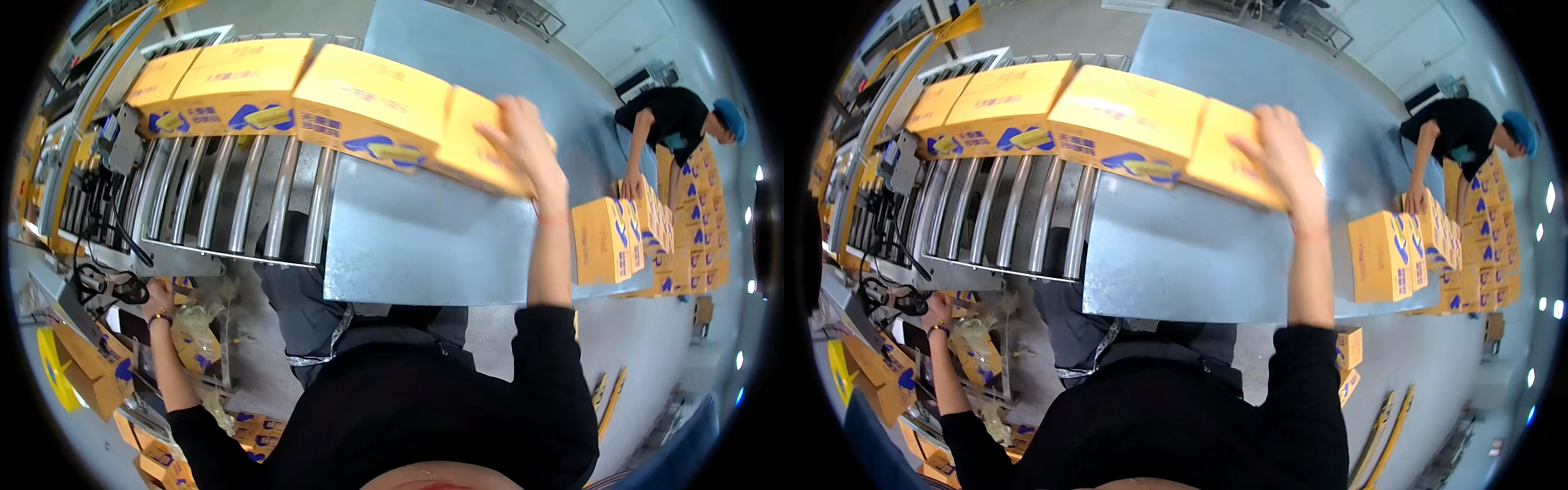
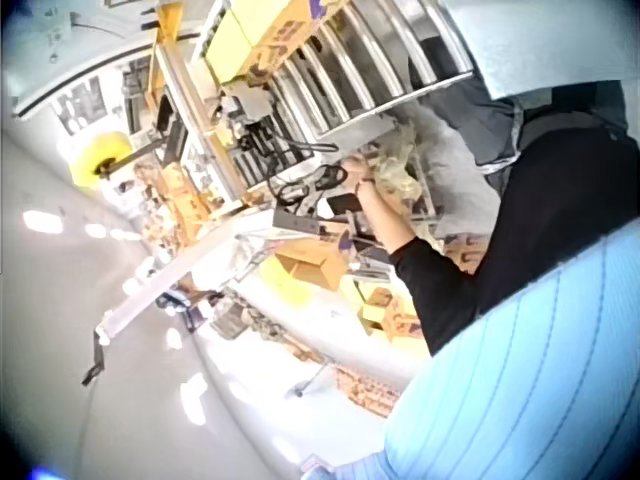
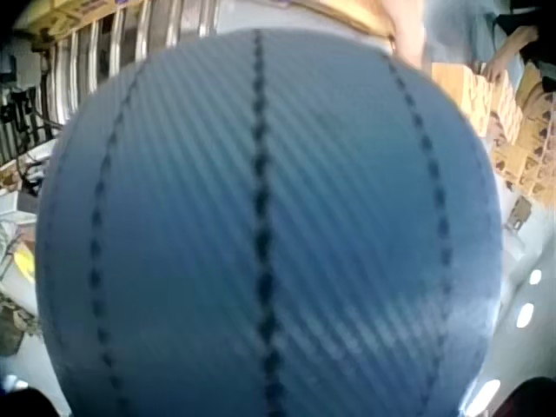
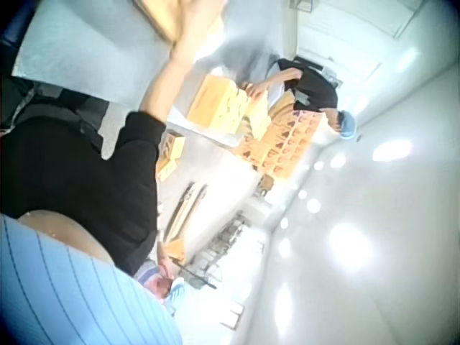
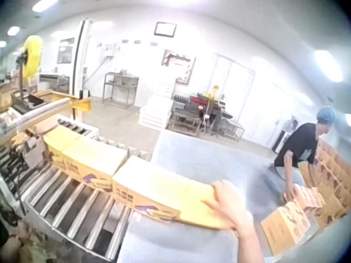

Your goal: The person picks up yellow cardboard boxes from a roller conveyor, folds the flaps to close them, and stacks them on a metal table. The person repeats this process for multiple boxes, organizing them into neat piles.

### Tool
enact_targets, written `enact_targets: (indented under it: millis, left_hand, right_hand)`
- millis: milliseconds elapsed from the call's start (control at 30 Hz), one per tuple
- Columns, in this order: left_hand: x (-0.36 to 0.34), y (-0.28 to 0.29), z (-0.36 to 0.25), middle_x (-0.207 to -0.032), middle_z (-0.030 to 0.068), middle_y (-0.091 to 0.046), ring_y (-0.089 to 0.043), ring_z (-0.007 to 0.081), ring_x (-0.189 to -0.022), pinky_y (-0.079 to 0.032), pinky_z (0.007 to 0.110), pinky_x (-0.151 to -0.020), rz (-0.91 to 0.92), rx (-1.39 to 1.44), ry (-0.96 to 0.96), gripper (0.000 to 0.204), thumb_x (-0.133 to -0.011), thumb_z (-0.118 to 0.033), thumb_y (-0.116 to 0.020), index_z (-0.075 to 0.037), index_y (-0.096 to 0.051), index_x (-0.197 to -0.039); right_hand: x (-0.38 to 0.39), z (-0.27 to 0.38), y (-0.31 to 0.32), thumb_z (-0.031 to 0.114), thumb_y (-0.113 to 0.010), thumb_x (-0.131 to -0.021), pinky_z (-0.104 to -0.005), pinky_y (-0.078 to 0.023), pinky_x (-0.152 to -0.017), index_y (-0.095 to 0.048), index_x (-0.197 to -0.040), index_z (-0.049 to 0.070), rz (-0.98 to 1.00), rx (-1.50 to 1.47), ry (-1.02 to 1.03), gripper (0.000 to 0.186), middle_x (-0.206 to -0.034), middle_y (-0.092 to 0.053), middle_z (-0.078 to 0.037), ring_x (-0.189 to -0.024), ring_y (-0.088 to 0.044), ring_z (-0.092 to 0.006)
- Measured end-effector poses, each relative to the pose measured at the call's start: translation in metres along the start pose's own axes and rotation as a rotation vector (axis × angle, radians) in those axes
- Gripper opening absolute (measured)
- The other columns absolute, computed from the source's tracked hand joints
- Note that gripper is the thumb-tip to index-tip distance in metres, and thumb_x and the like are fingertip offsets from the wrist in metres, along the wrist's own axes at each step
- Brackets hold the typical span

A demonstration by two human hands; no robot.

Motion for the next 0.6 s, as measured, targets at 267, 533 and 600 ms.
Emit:
enact_targets:
  millis: [267, 533, 600]
  left_hand:
    - [-0.01, -0.003, -0.01, -0.076, 0.0202, -0.067, -0.068, 0.0388, -0.075, -0.055, 0.048, -0.068, 0.06, -0.032, -0.023, 0.03, -0.087, -0.028, -0.06, -0.002, -0.07, -0.076]
    - [-0.005, -0.019, 0.001, -0.084, 0.02, -0.069, -0.069, 0.0372, -0.079, -0.056, 0.048, -0.068, 0.159, -0.061, -0.009, 0.031, -0.088, -0.034, -0.062, -0.005, -0.071, -0.08]
    - [-0.007, -0.017, -0.001, -0.083, 0.02, -0.069, -0.068, 0.0374, -0.08, -0.055, 0.048, -0.069, 0.152, -0.051, -0.008, 0.031, -0.088, -0.033, -0.062, -0.004, -0.07, -0.08]
  right_hand:
    - [0.127, 0.048, 0.003, 0.032, -0.084, -0.072, -0.051, -0.024, -0.118, -0.03, -0.154, 0.014, 0.313, -0.153, -0.046, 0.1, -0.157, -0.022, -0.023, -0.145, -0.021, -0.0449]
    - [0.202, -0.016, 0.024, 0.033, -0.076, -0.08, -0.056, -0.021, -0.116, -0.029, -0.154, 0.007, 0.103, 0.133, -0.291, 0.091, -0.156, -0.026, -0.027, -0.143, -0.025, -0.0471]
    - [0.233, -0.079, 0.023, 0.043, -0.067, -0.087, -0.0564, -0.025, -0.114, -0.029, -0.153, 0.005, 0.048, 0.263, -0.412, 0.085, -0.152, -0.031, -0.028, -0.14, -0.03, -0.0461]
Point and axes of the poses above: each hand's wrist, its own x-axis away from the middle knuckle, its own y-axis out of the back of the hand, z = x × y, the point moved 8 cm from there along -x, towards the middle knuckle
